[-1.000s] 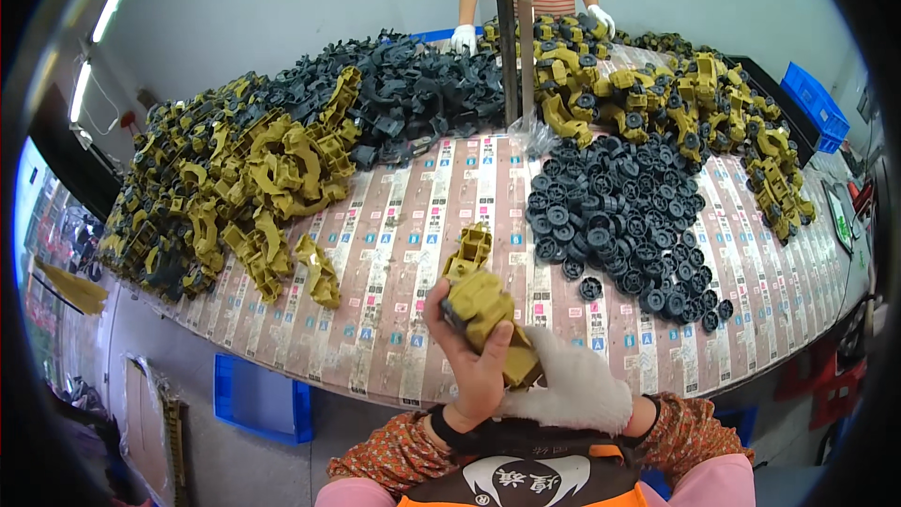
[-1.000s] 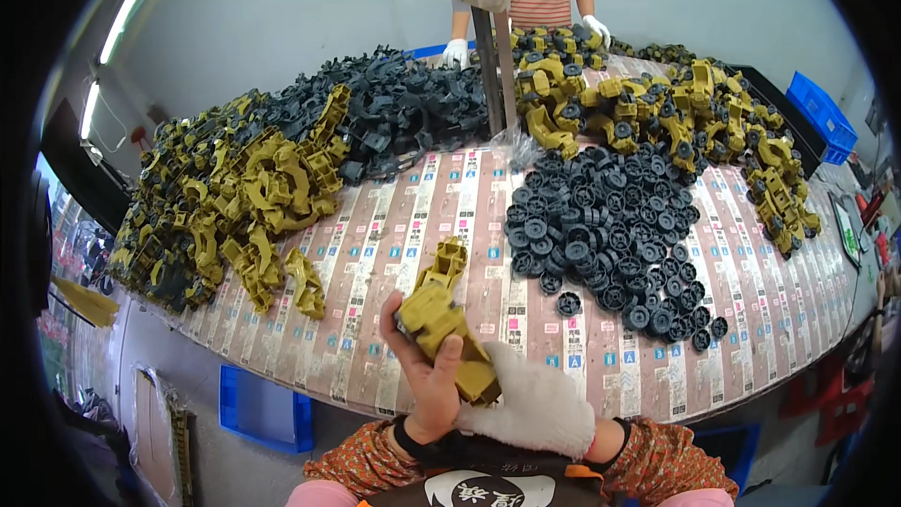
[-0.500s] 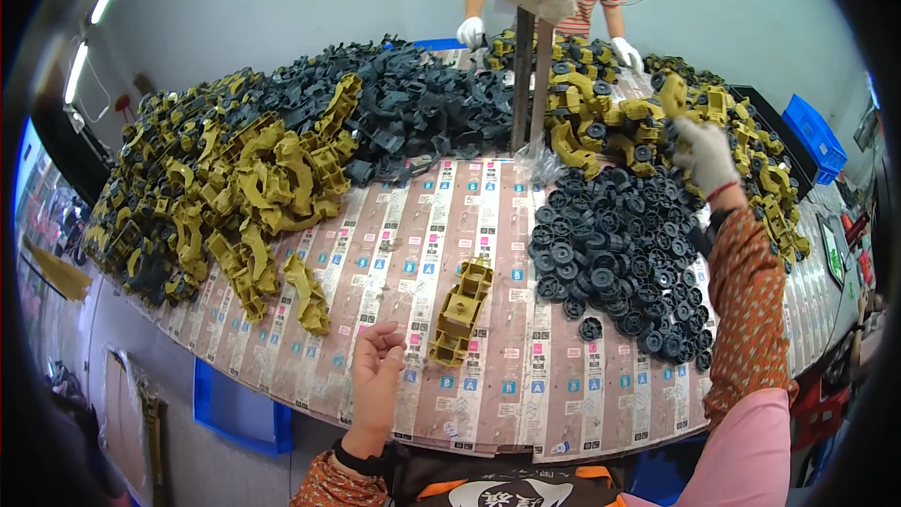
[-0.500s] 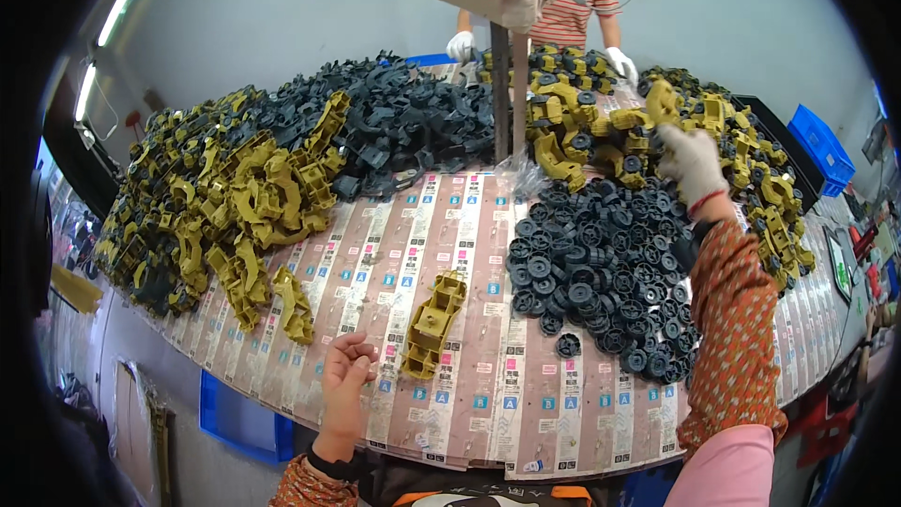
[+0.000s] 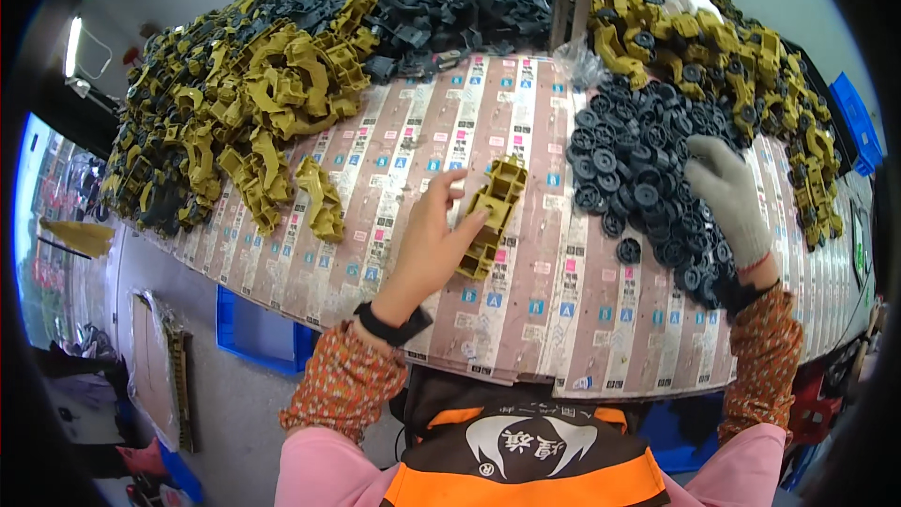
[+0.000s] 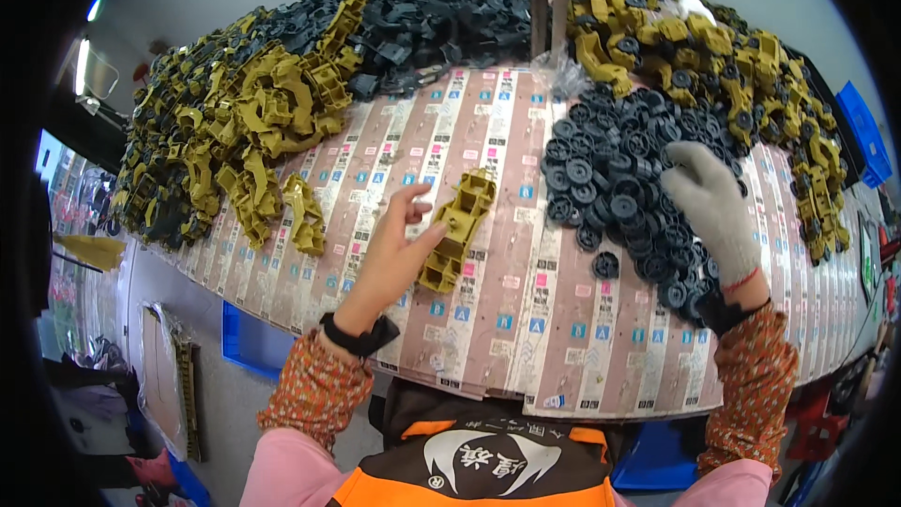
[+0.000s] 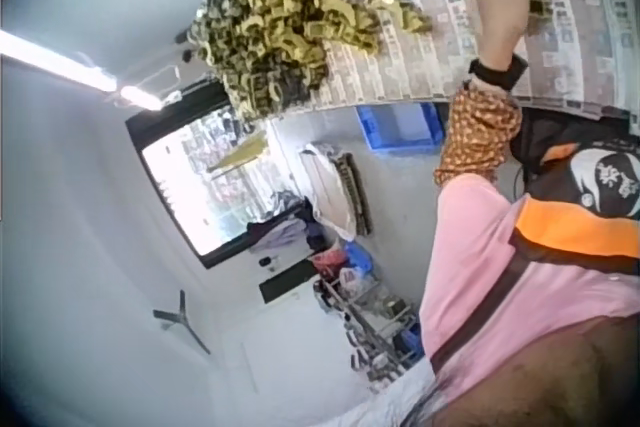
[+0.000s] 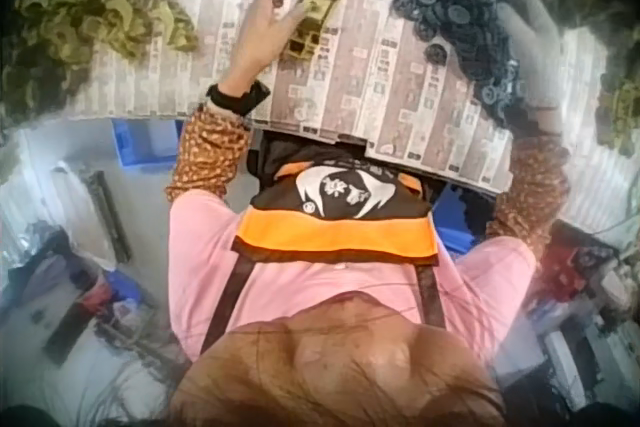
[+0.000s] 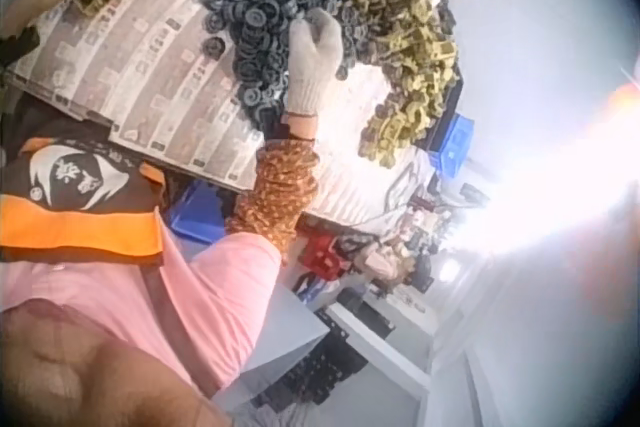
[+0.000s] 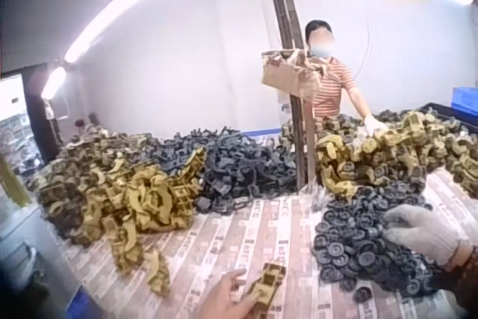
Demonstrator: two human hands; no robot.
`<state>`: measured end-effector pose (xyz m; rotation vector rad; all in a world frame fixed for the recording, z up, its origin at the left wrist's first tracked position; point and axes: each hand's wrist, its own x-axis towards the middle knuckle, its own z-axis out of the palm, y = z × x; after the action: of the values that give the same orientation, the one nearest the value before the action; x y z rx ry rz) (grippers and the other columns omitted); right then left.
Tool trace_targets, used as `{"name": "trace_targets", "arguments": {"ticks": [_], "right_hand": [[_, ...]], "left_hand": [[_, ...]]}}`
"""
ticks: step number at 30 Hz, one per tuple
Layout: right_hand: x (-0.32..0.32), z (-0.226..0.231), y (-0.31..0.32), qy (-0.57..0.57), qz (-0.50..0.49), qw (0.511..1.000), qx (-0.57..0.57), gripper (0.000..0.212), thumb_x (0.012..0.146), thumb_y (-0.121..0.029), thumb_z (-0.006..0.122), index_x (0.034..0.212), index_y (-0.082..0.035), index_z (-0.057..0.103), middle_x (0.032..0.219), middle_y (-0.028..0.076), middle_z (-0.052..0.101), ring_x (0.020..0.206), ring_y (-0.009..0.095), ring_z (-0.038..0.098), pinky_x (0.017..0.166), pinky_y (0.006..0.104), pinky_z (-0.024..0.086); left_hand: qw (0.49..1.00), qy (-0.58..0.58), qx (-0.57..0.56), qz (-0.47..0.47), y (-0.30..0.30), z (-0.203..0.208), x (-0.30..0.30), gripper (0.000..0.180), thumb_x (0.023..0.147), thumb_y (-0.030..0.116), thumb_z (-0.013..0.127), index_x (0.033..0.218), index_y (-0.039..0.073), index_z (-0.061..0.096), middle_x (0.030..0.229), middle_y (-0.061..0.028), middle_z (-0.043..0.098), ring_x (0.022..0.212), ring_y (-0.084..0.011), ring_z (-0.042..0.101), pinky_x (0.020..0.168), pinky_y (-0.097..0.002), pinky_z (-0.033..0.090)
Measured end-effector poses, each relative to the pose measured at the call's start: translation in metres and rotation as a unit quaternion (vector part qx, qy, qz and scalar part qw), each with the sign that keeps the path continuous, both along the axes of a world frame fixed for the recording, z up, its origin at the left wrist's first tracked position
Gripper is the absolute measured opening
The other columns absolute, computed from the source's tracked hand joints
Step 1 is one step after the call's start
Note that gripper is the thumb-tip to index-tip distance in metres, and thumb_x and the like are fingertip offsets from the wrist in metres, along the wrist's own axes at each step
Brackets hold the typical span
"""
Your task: The person assembles yellow plastic toy trucks by inserting black wheels into the chassis. They pick up a truck body, insert wheels one by one, and place the completed unit on the table. The process is repeated continuously with multiple truck bodies and wheels.
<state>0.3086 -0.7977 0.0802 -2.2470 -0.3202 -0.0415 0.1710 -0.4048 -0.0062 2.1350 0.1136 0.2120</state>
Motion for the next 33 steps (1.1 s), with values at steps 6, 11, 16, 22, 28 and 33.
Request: {"name": "trace_targets", "arguments": {"ticks": [6, 11, 16, 22, 28, 33], "right_hand": [[-0.094, -0.013, -0.004, -0.020, 0.036, 0.997, -0.070, 0.025, 0.092, -0.005, 0.068, 0.117, 0.000, 0.070, 0.094, 0.013, 0.067, 0.084, 0.027, 0.068, 0.079, 0.0370, 0.054], [-0.117, -0.035, -0.003, -0.111, 0.084, 0.978, -0.155, 0.015, 0.093, -0.012, 0.069, 0.107, -0.005, 0.071, 0.095, 0.016, 0.070, 0.090, 0.038, 0.069, 0.077, 0.0456, 0.055], [-0.119, -0.052, 0.018, -0.132, 0.049, 0.963, -0.230, 0.023, 0.094, -0.014, 0.065, 0.116, -0.007, 0.067, 0.099, 0.016, 0.068, 0.094, 0.037, 0.071, 0.078, 0.0484, 0.058], [-0.107, -0.062, 0.048, -0.086, 0.050, 0.942, -0.322, 0.022, 0.095, -0.020, 0.067, 0.107, -0.002, 0.064, 0.104, 0.019, 0.066, 0.095, 0.039, 0.072, 0.080, 0.0480, 0.062], [-0.112, -0.063, 0.052, -0.040, 0.033, 0.960, -0.274, 0.029, 0.091, -0.016, 0.070, 0.113, -0.003, 0.056, 0.111, 0.021, 0.065, 0.104, 0.042, 0.069, 0.087, 0.0503, 0.059], [-0.125, -0.073, 0.041, -0.070, 0.051, 0.979, -0.186, 0.025, 0.091, -0.012, 0.068, 0.111, -0.003, 0.057, 0.109, 0.022, 0.064, 0.104, 0.043, 0.067, 0.088, 0.0515, 0.054]], "left_hand": [[0.987, 0.085, 0.128, -0.044, -0.037, 0.015, 0.040, 0.094, 0.088, 0.032, 0.085, 0.161, 0.008, 0.031, 0.132, -0.0300, 0.063, 0.119, -0.0385, 0.067, 0.102, -0.0456, 0.054], [0.975, 0.088, -0.199, -0.047, -0.031, -0.008, 0.034, 0.077, 0.094, 0.021, 0.073, 0.159, 0.011, 0.033, 0.135, -0.0212, 0.064, 0.111, -0.0308, 0.071, 0.090, -0.0393, 0.060], [0.770, 0.119, -0.612, -0.134, -0.038, 0.026, -0.010, 0.066, 0.099, 0.022, 0.062, 0.159, 0.004, 0.040, 0.145, -0.0214, 0.059, 0.127, -0.0335, 0.064, 0.099, -0.0434, 0.060], [0.726, 0.140, -0.659, -0.138, -0.038, 0.017, -0.058, 0.062, 0.108, 0.041, 0.060, 0.153, -0.001, 0.048, 0.145, -0.0187, 0.060, 0.127, -0.0314, 0.064, 0.105, -0.0475, 0.057], [0.751, 0.165, -0.633, -0.090, -0.056, 0.019, -0.080, 0.054, 0.109, 0.035, 0.061, 0.150, 0.002, 0.052, 0.132, -0.0169, 0.069, 0.117, -0.0298, 0.071, 0.099, -0.0422, 0.061], [0.780, 0.171, -0.597, -0.074, -0.065, 0.015, -0.095, 0.058, 0.106, 0.035, 0.067, 0.149, 0.001, 0.050, 0.130, -0.0139, 0.069, 0.107, -0.0267, 0.074, 0.085, -0.0326, 0.065]]}}
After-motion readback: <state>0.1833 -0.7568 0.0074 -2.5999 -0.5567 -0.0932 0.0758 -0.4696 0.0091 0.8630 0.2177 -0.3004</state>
